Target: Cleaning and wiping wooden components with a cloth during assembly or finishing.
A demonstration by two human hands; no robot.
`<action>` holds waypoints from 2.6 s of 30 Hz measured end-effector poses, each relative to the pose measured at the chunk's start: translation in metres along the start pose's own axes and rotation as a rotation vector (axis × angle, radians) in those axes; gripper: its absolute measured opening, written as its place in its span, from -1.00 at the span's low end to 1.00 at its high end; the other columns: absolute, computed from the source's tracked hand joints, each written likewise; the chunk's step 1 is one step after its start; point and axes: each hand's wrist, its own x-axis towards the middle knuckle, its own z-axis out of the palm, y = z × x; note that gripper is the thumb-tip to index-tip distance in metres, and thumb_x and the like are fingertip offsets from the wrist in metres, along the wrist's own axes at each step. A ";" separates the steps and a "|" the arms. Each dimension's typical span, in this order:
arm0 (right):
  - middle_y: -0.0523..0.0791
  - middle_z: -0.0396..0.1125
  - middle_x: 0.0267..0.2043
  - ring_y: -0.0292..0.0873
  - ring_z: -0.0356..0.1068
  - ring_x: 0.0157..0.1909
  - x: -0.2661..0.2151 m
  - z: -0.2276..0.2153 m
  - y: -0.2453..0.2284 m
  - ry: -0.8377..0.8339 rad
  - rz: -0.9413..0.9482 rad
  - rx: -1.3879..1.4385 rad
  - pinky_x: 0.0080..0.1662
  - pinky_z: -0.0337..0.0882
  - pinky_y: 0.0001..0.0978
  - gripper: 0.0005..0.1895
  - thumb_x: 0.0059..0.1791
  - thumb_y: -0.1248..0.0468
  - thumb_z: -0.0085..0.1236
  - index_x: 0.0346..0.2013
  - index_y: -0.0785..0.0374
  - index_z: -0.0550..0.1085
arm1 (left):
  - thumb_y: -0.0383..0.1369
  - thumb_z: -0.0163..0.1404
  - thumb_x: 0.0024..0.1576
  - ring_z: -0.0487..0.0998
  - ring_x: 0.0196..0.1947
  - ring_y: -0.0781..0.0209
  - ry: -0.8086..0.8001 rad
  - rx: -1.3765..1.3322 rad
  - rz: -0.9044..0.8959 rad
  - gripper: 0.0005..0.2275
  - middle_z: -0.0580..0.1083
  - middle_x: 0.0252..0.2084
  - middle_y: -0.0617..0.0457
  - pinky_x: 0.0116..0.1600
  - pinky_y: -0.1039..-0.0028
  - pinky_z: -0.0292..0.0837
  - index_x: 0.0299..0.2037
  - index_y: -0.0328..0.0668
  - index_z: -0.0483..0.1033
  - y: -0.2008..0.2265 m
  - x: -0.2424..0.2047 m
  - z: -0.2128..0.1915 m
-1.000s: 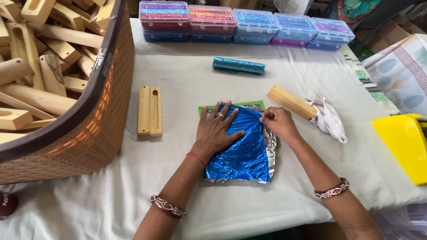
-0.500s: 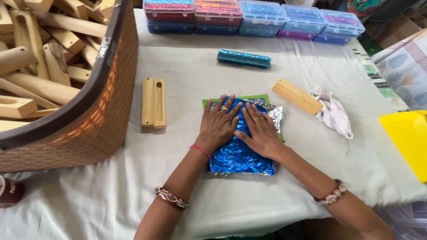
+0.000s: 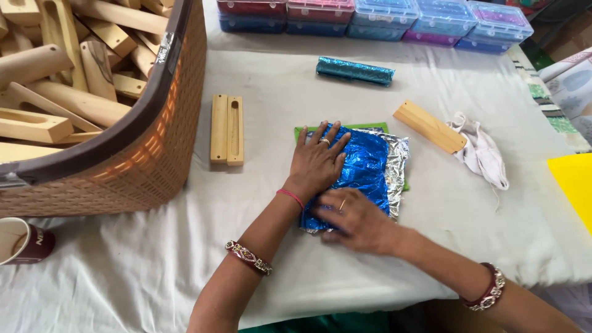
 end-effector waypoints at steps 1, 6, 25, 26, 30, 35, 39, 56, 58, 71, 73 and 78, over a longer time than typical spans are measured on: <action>-0.03 0.18 0.35 0.03 0.10 0.47 0.002 0.007 -0.008 -0.076 -0.189 -0.002 0.47 0.06 0.06 -0.40 0.06 -0.18 0.09 0.25 0.11 0.37 | -0.09 -0.32 0.27 -0.02 0.52 0.06 -0.005 0.003 0.001 -0.52 0.06 0.53 0.11 0.48 -0.09 -0.20 0.44 0.23 0.17 0.000 0.000 0.002; 0.00 0.11 0.43 0.16 0.03 0.45 -0.020 -0.014 -0.042 -0.096 -0.361 -0.036 0.32 -0.07 0.25 -0.32 0.01 -0.13 0.09 0.32 0.16 0.36 | -0.09 -0.32 0.27 -0.03 0.52 0.08 -0.001 -0.011 -0.001 -0.52 0.07 0.52 0.12 0.49 -0.08 -0.22 0.43 0.24 0.17 -0.002 -0.004 0.002; 0.09 -0.10 0.54 0.10 -0.10 0.56 0.008 0.001 0.071 0.146 0.186 -0.249 0.40 -0.13 0.12 -0.16 0.07 -0.25 -0.14 0.44 0.27 0.13 | 0.08 -0.35 0.26 -0.02 0.52 0.01 0.025 -0.033 0.038 -0.46 0.08 0.52 0.04 0.48 -0.10 -0.25 0.44 0.22 0.19 -0.002 -0.003 0.003; 0.09 -0.10 0.54 0.10 -0.10 0.56 0.004 -0.003 0.079 0.150 0.184 -0.253 0.40 -0.13 0.12 -0.16 0.07 -0.25 -0.14 0.44 0.27 0.13 | 0.08 -0.35 0.26 -0.02 0.52 0.01 0.030 -0.030 0.040 -0.46 0.08 0.52 0.04 0.48 -0.10 -0.25 0.44 0.22 0.19 -0.003 0.000 0.001; 0.10 -0.09 0.53 0.09 -0.11 0.54 -0.025 -0.012 0.096 0.106 0.304 -0.322 0.35 -0.09 0.09 -0.11 0.04 -0.33 -0.19 0.42 0.27 0.14 | 0.19 -0.35 0.22 -0.04 0.51 0.03 -0.026 -0.025 0.026 -0.40 0.07 0.51 0.05 0.47 -0.10 -0.27 0.43 0.22 0.18 -0.001 -0.001 -0.006; -0.05 0.23 0.36 -0.06 0.17 0.41 -0.050 -0.042 0.144 0.260 0.458 -0.277 0.32 0.20 -0.10 -0.39 0.00 -0.13 0.08 0.23 0.13 0.38 | 0.24 -0.33 0.18 -0.04 0.51 0.04 -0.036 -0.027 0.014 -0.36 0.07 0.52 0.07 0.46 -0.10 -0.27 0.43 0.23 0.18 -0.001 0.000 -0.004; -0.07 0.41 0.24 0.00 0.36 0.26 -0.042 -0.081 0.192 0.470 0.530 -0.257 0.23 0.39 -0.15 -0.52 -0.06 0.19 0.31 0.15 0.17 0.51 | 0.25 -0.34 0.17 -0.05 0.51 0.05 -0.028 -0.017 0.013 -0.35 0.06 0.52 0.07 0.47 -0.09 -0.28 0.43 0.25 0.17 -0.001 -0.001 0.000; 0.01 0.47 0.09 0.07 0.46 0.12 -0.023 -0.092 0.228 0.147 0.831 -0.095 0.20 0.41 -0.10 -0.40 -0.12 0.11 0.38 0.20 0.12 0.49 | 0.29 -0.39 0.16 -0.10 0.53 0.06 -0.056 -0.011 -0.004 -0.33 0.03 0.53 0.10 0.49 -0.09 -0.33 0.44 0.29 0.14 -0.001 0.001 0.003; -0.01 0.46 0.12 0.05 0.45 0.13 -0.025 -0.089 0.234 0.180 0.781 -0.098 0.20 0.41 -0.12 -0.39 -0.15 0.12 0.40 0.17 0.14 0.50 | 0.29 -0.40 0.16 -0.10 0.53 0.06 -0.055 -0.015 -0.002 -0.33 0.03 0.53 0.10 0.49 -0.09 -0.33 0.44 0.29 0.14 -0.001 0.000 0.003; -0.02 0.50 0.07 0.03 0.47 0.11 -0.016 -0.098 0.210 0.175 0.781 -0.141 0.18 0.42 -0.12 -0.41 -0.16 0.13 0.42 0.14 0.13 0.52 | 0.29 -0.39 0.16 -0.11 0.53 0.06 -0.065 -0.020 -0.016 -0.34 0.02 0.53 0.12 0.50 -0.07 -0.35 0.44 0.31 0.13 -0.002 0.000 0.005; 0.05 0.50 0.03 0.05 0.48 0.07 -0.012 -0.105 0.184 0.343 0.660 -0.144 0.14 0.45 -0.14 -0.45 -0.14 0.16 0.44 0.13 0.17 0.54 | 0.27 -0.37 0.16 -0.10 0.53 0.05 -0.048 -0.016 -0.007 -0.34 0.03 0.53 0.11 0.50 -0.08 -0.35 0.44 0.29 0.14 -0.002 0.000 0.006; -0.03 0.54 -0.03 -0.17 0.54 -0.02 0.022 -0.114 0.098 0.317 0.410 0.188 0.05 0.51 -0.31 -0.44 -0.17 0.16 0.43 0.11 0.16 0.52 | 0.26 -0.32 0.19 -0.11 0.56 0.03 -0.102 -0.022 -0.006 -0.35 0.07 0.51 0.07 0.52 -0.10 -0.33 0.45 0.24 0.16 0.003 -0.003 -0.012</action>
